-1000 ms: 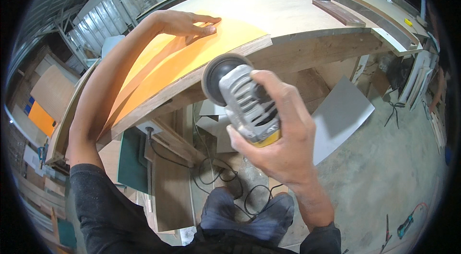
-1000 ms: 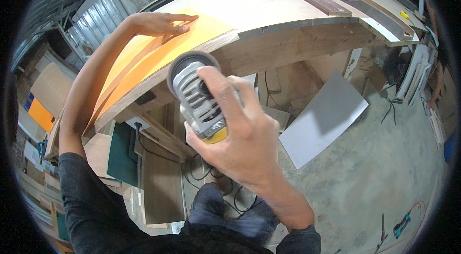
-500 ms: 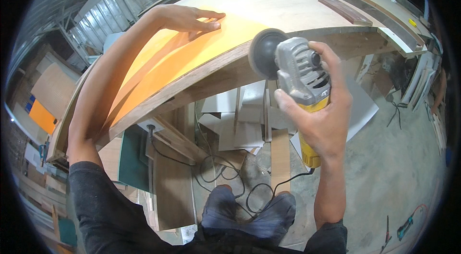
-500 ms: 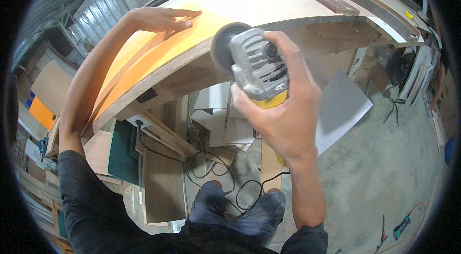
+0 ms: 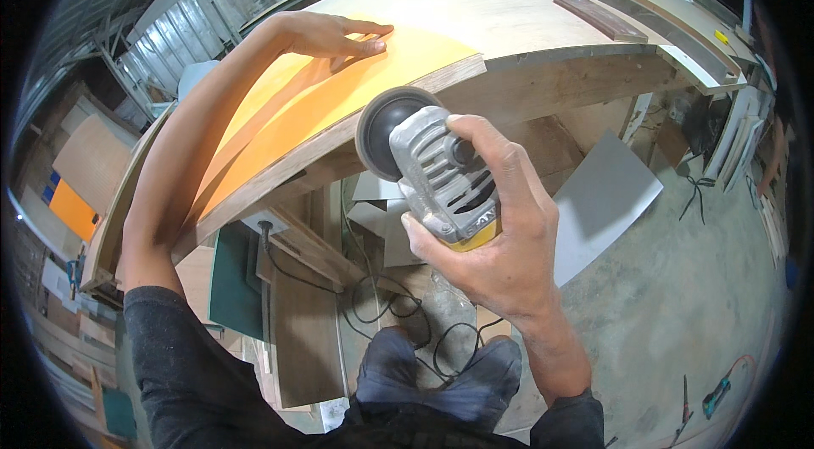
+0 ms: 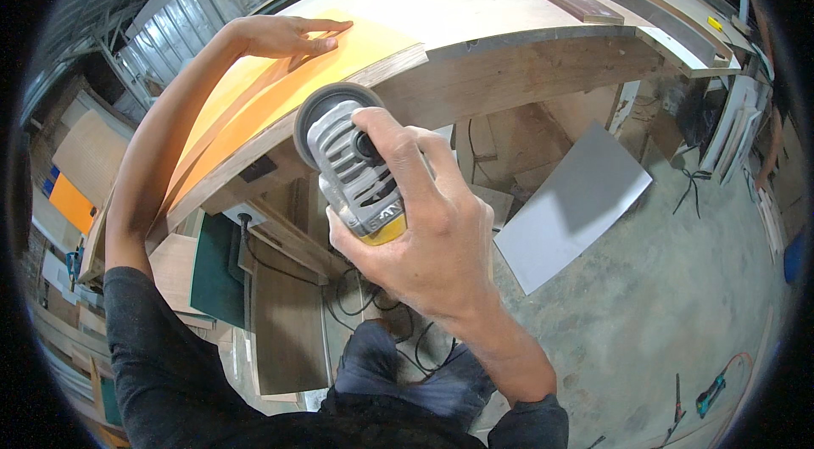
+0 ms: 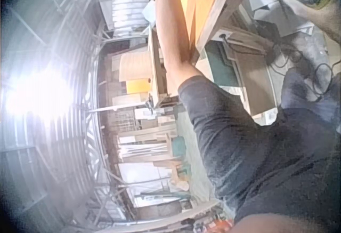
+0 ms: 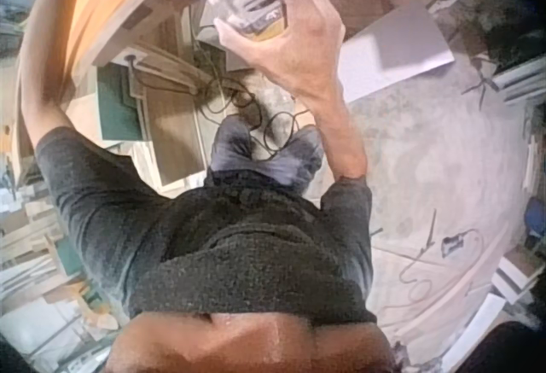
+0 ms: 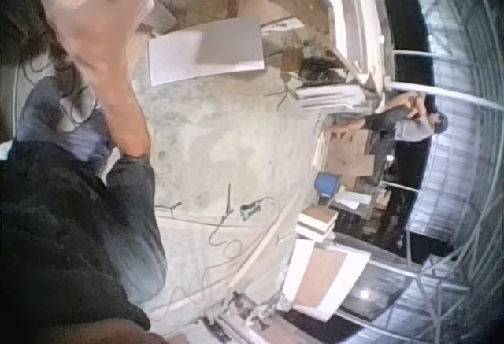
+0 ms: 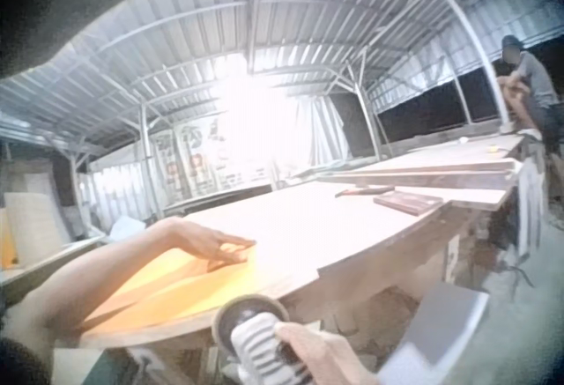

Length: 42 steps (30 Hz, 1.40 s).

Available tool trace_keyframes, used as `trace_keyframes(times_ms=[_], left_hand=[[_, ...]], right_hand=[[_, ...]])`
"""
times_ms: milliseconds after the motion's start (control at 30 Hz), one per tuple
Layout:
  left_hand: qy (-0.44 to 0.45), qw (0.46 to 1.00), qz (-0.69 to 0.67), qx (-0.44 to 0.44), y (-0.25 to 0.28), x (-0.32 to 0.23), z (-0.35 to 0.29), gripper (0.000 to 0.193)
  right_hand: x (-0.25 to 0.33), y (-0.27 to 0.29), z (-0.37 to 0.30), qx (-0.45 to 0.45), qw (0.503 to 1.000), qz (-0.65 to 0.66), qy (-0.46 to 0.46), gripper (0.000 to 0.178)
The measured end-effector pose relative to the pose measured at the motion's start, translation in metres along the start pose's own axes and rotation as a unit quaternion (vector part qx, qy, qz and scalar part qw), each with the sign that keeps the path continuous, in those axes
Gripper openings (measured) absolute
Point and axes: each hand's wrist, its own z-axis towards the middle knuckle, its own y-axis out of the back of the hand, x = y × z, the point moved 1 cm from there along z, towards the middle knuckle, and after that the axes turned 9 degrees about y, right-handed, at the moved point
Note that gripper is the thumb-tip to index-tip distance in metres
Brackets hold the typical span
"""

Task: The person sands the edge of a board using a power sander, then positions the board against other pieces of furniture and marks it with a pencil.

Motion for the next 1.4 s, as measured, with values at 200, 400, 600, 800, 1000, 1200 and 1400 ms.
trace_keyframes(times_ms=[200, 400, 600, 800, 1000, 1200, 1400], left_hand=[[0.018, 1.0, 0.018, 0.001, 0.003, -0.004, -0.006, 0.086], [-0.01, 1.0, 0.005, -0.014, -0.001, 0.003, -0.002, 0.083], [0.013, 1.0, -0.013, 0.006, -0.003, 0.002, 0.003, 0.08], [-0.005, 1.0, -0.025, -0.006, -0.002, 0.004, 0.0, 0.082], [-0.007, 1.0, -0.021, -0.013, -0.003, 0.003, -0.007, 0.086], [0.022, 1.0, -0.003, -0.011, 0.001, -0.005, -0.013, 0.086], [-0.011, 1.0, 0.002, -0.018, 0.0, -0.001, -0.009, 0.085]], right_hand=[[-0.034, 0.021, 0.01, -0.066, 0.995, -0.043, 0.061, 0.076], [-0.042, 0.042, 0.026, -0.096, 0.994, 0.02, -0.045, 0.074], [-0.011, 0.019, 0.009, -0.06, 0.997, -0.019, 0.036, 0.073], [-0.006, 0.002, 0.001, -0.064, 0.998, 0.024, 0.013, 0.072], [-0.029, 0.024, 0.017, -0.074, 0.997, 0.004, 0.003, 0.072], [-0.043, 0.037, 0.023, -0.088, 0.996, 0.008, -0.02, 0.072], [-0.037, 0.048, 0.013, -0.117, 0.99, -0.005, -0.073, 0.071]])
